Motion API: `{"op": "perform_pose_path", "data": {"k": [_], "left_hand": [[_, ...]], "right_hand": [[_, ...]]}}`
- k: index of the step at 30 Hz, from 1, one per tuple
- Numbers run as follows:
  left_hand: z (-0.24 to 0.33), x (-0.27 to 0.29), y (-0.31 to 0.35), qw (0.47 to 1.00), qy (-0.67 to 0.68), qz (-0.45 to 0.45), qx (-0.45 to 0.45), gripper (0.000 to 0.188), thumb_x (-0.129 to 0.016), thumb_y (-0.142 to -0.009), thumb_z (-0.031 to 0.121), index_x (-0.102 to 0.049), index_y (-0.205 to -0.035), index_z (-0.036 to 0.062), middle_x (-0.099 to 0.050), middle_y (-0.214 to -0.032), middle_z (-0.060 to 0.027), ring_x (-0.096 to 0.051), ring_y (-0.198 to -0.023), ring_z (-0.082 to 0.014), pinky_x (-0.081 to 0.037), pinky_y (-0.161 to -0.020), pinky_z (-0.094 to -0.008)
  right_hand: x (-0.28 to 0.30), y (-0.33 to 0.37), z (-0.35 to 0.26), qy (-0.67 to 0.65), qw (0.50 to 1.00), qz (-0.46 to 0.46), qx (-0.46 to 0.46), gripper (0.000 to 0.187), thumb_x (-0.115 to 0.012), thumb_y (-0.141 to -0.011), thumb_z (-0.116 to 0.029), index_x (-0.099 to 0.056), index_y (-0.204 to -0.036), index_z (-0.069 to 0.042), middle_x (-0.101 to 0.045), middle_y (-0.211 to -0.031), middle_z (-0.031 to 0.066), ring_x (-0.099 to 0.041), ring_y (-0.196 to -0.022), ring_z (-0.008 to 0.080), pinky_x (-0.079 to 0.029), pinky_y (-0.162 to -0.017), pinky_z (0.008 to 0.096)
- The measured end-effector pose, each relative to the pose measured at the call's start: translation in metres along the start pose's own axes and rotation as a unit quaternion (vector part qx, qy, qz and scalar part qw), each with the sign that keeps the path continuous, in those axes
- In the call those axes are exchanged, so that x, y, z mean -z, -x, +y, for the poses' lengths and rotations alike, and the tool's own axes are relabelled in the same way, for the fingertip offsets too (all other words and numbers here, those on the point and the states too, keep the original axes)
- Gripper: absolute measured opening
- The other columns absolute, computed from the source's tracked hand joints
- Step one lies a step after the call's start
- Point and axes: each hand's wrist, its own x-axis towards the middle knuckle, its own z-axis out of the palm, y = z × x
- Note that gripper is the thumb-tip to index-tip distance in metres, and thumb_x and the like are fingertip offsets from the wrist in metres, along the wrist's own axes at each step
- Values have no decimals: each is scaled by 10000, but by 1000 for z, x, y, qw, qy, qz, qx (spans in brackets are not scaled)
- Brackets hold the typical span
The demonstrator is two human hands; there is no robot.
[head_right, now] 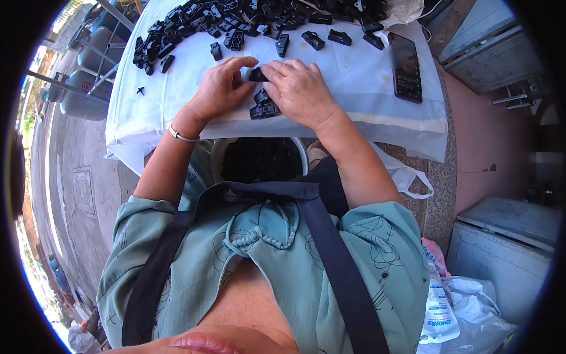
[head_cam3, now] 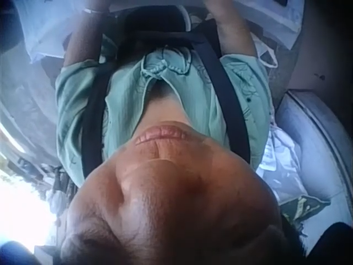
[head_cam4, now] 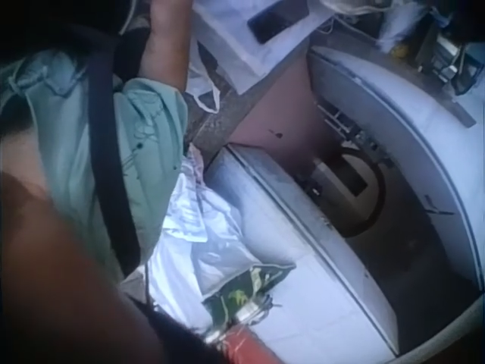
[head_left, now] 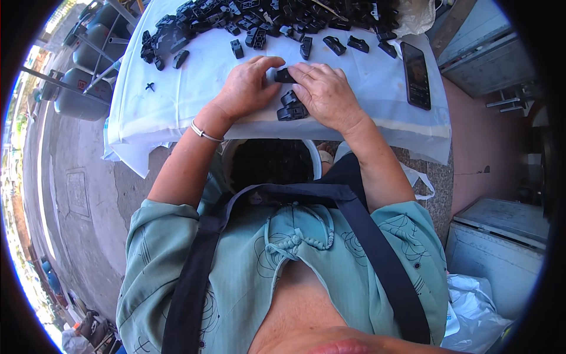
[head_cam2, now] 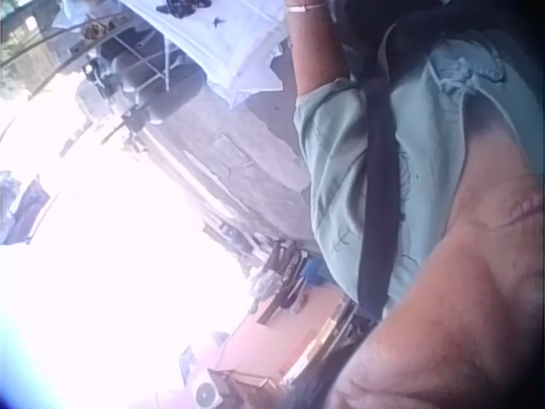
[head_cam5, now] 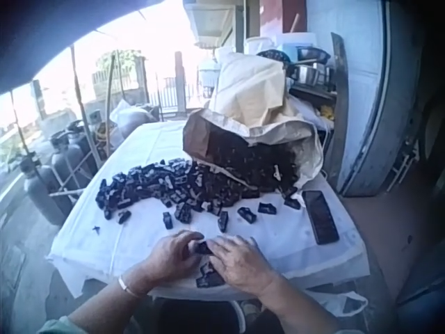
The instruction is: Arranging and sorting small black electronic components into organized rows on a table.
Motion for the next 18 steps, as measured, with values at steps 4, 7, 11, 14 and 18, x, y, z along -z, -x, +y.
{"op": "perform_pose_path", "data": {"k": [4,7,11,14,18], "left_hand": [[-14,15,2,986,-96,134,31,383,-686,-783,199,-601,-1135,77,-602,-1078,-150,-635,-839,-297,-524,-742,-368],[-43,24,-3,950,-230,161,133,386,-654,-811,246,-592,-1161,94,-609,-1092,-157,-622,-929,-313,-504,-814,-397],[-38,16,-11,966,-179,121,139,336,-647,-801,228,-615,-1114,108,-622,-1073,-142,-613,-959,-312,-497,-828,-397],[-28,13,8,983,-87,116,113,240,-655,-777,132,-655,-1016,108,-648,-963,-111,-621,-910,-302,-502,-810,-378],[-14,14,10,998,1,60,36,220,-671,-753,62,-671,-970,101,-653,-921,-102,-627,-845,-277,-512,-790,-355]], "right_hand": [[-5,-4,4,-47,998,-19,-36,276,-567,-906,-199,-649,-1121,-48,-629,-1155,110,-560,-1102,260,-434,-935,371],[-12,-23,17,-137,988,33,-68,239,-538,-912,-151,-652,-1087,-34,-635,-1130,123,-577,-1079,276,-460,-910,365],[-18,-41,54,78,996,41,-27,248,-569,-861,-78,-639,-1097,-48,-612,-1126,133,-605,-987,293,-494,-855,373],[-21,-36,47,59,996,6,-63,264,-614,-816,-77,-636,-1078,-57,-603,-1094,119,-601,-970,295,-493,-854,378],[-7,-24,27,41,998,6,-56,254,-646,-784,-73,-619,-1035,-49,-606,-1013,118,-598,-970,293,-491,-852,387]]}}
